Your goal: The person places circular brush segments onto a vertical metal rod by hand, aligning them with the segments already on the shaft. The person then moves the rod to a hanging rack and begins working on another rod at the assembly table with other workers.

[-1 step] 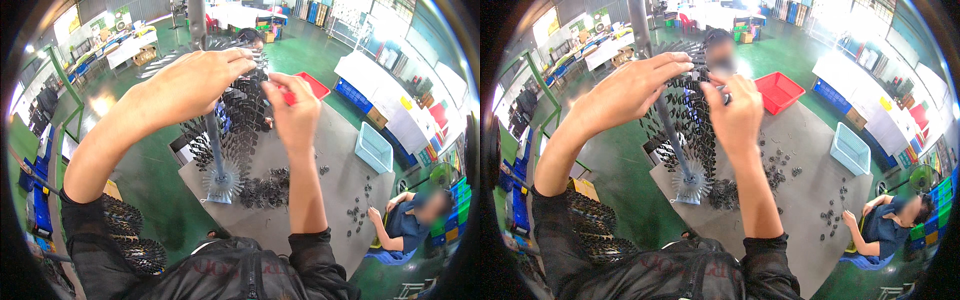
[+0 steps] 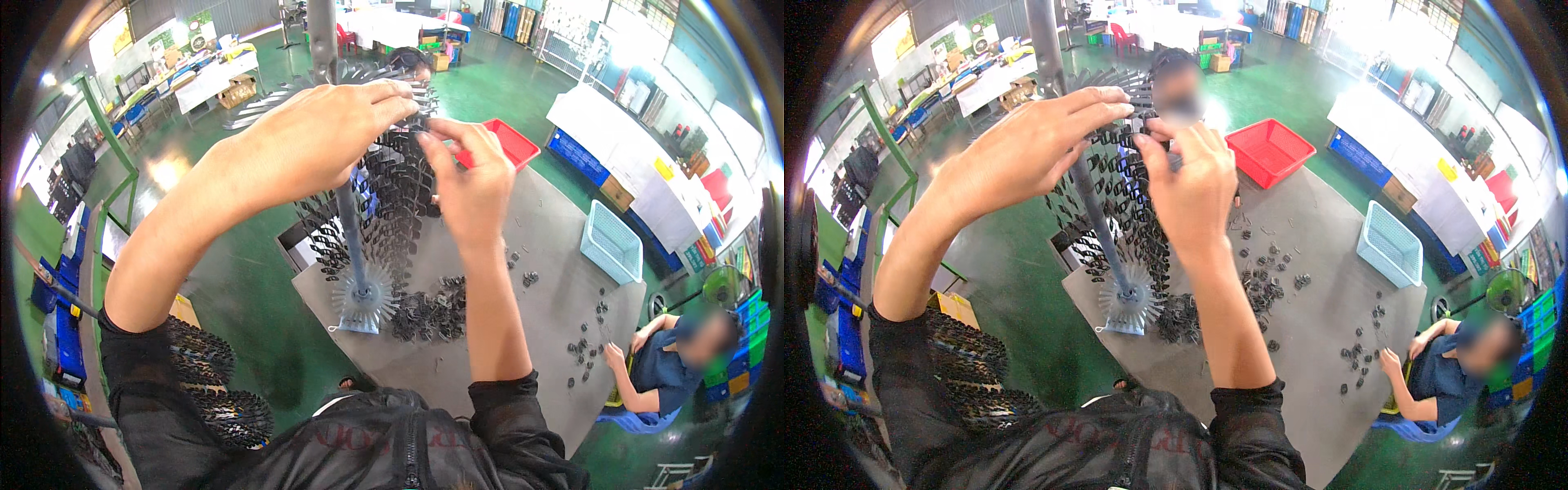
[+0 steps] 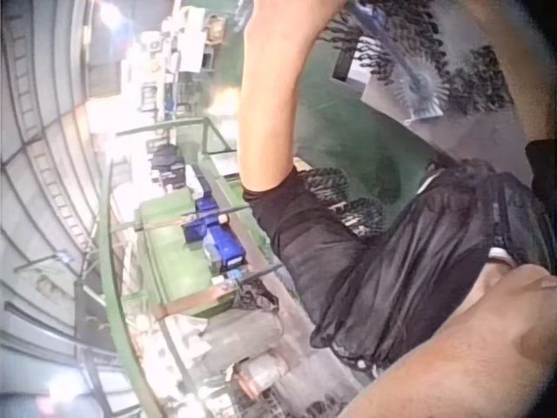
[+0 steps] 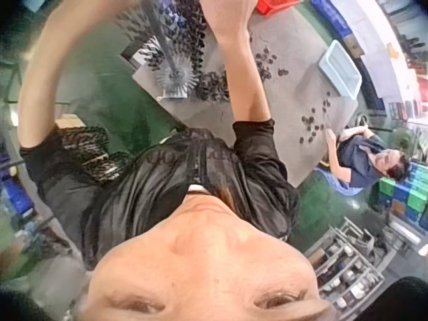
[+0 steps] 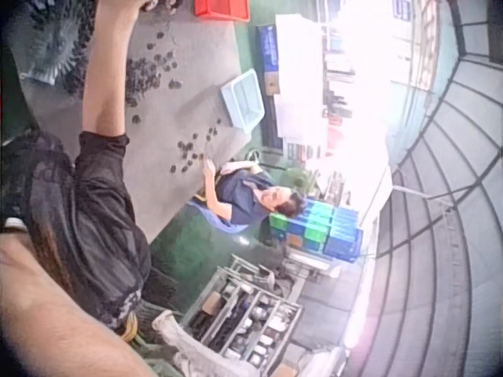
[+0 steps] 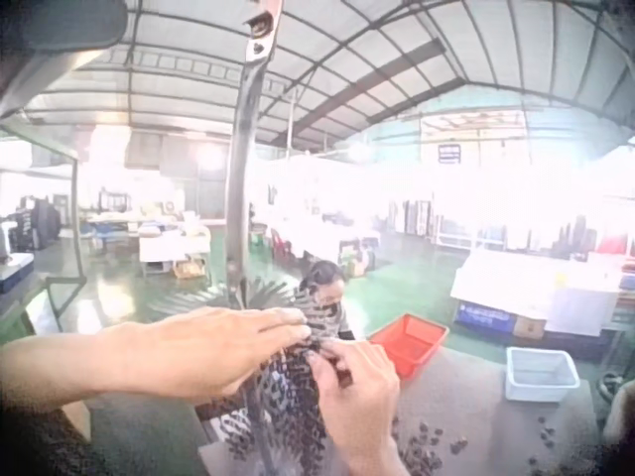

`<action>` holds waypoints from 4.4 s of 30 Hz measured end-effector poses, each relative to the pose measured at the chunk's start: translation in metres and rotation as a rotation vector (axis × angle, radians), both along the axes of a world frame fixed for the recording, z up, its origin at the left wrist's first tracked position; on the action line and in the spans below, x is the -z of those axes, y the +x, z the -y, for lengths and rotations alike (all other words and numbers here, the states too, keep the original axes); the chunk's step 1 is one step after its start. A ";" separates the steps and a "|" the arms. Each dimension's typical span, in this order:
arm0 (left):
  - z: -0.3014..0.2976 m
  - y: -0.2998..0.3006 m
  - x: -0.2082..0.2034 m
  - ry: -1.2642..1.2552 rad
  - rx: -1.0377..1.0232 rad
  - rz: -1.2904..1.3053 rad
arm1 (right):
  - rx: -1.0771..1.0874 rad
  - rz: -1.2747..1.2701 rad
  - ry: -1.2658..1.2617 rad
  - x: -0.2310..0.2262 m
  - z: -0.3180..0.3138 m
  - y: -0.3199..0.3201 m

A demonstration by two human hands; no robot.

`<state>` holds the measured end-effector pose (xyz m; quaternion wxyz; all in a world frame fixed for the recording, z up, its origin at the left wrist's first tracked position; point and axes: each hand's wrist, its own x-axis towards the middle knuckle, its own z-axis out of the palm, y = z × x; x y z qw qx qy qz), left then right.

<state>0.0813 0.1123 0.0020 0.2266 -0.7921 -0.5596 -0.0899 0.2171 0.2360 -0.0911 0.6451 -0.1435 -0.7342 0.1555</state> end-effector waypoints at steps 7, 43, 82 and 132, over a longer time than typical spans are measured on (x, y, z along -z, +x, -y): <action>0.001 0.021 -0.012 -0.073 -0.145 0.098 | -0.105 -0.124 -0.188 -0.002 0.013 -0.020; -0.011 0.012 -0.003 0.043 -0.171 -0.028 | -0.152 -0.068 -0.534 0.013 -0.056 0.071; -0.004 0.011 -0.002 0.017 -0.108 0.071 | 0.153 -0.051 0.032 0.007 -0.007 0.003; 0.001 0.013 -0.007 0.007 -0.057 0.095 | 0.096 0.128 -0.110 -0.006 -0.027 0.047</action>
